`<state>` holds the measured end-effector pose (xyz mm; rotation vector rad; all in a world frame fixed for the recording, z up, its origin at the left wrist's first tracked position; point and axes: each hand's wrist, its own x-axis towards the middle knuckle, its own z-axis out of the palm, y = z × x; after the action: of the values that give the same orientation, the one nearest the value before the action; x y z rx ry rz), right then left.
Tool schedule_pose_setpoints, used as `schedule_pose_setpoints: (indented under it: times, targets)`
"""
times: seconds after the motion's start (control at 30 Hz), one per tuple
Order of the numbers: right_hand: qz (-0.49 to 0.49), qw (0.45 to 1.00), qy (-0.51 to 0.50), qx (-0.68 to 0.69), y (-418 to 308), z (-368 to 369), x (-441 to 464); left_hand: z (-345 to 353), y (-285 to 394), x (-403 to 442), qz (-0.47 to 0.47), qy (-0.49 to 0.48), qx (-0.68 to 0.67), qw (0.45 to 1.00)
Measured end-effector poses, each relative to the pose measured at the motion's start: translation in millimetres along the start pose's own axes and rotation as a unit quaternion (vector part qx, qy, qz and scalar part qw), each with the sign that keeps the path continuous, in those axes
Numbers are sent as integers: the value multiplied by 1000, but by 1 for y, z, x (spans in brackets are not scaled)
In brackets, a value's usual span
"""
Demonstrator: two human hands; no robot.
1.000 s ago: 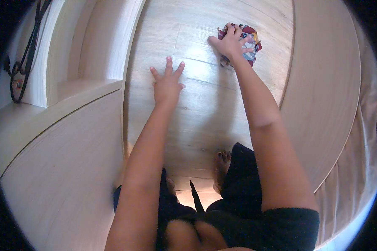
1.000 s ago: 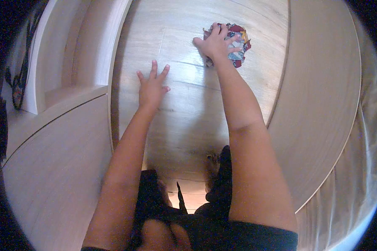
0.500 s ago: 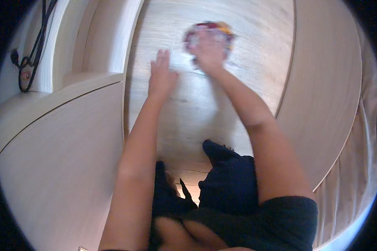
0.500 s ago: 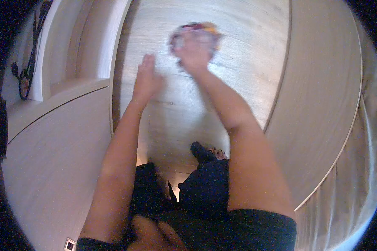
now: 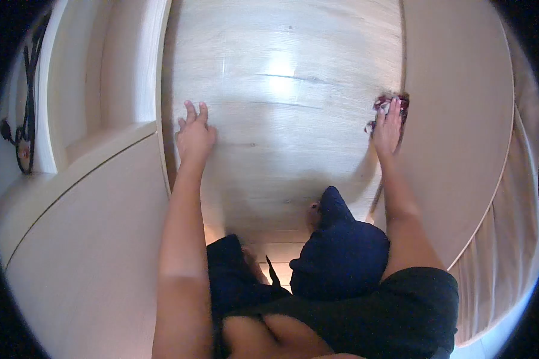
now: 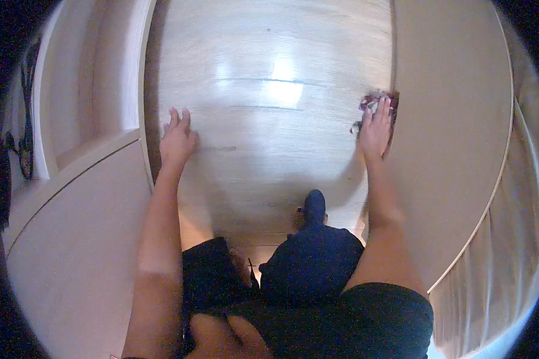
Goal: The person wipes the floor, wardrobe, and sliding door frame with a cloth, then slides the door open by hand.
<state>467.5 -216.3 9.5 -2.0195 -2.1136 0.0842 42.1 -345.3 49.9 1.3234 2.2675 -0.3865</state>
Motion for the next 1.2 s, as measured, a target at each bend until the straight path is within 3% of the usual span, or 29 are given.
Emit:
schedule_pose_setpoints:
  times: [0.07,0.13,0.2,0.27,0.33,0.47,0.53,0.67,0.73,0.77,0.8,0.83,0.87,0.9,0.93,0.97,1.0,1.07,1.2]
  targets:
    - [-8,999,-3,-31,-3,13,-1,-1,-1,-3,10,11,-17,1000]
    - [107,990,-82,-37,-86,2,-7,9,-3,0,8,16,10,1000]
    - [9,970,-240,24,-157,2,-15,6,-2,1,0,29,36,999]
    - [-231,946,-205,96,-208,28,-45,-4,3,-4,-14,2,19,1000]
    - [-458,866,-176,97,-244,53,-42,-5,1,-3,-13,-7,13,1000]
    - [-537,821,-160,105,-233,47,-30,-13,-4,0,-14,-51,-18,998]
    - [-466,866,-181,6,-198,29,-46,-16,-9,3,-14,-56,-40,998]
    - [-491,834,-234,86,-202,23,-83,-3,-10,5,4,-50,-12,999]
    - [-570,774,-246,128,-233,36,-69,17,-8,4,-16,107,-199,974]
    - [-582,764,-224,162,-251,37,-58,24,1,-1,-18,107,-198,974]
    - [-583,763,-225,166,-262,42,-43,31,16,-11,1,235,-282,930]
    - [-522,764,-275,261,-274,47,-28,38,31,-21,21,358,-357,863]
    - [-452,754,-323,351,-280,47,-21,47,49,-31,40,349,-375,858]
    - [-453,751,-324,355,-277,43,-17,53,63,-38,60,341,-393,852]
    - [-355,798,-258,414,-263,38,-9,56,69,-37,59,344,-392,851]
    - [-249,829,-186,464,-247,33,0,58,74,-35,115,269,-239,926]
    - [-237,847,-170,444,-232,27,6,59,76,-31,167,184,-75,966]
    - [-219,864,-153,427,-204,19,12,46,73,-3,154,212,-66,963]
    - [-182,877,-233,378,-177,2,6,32,30,68,132,298,-85,941]
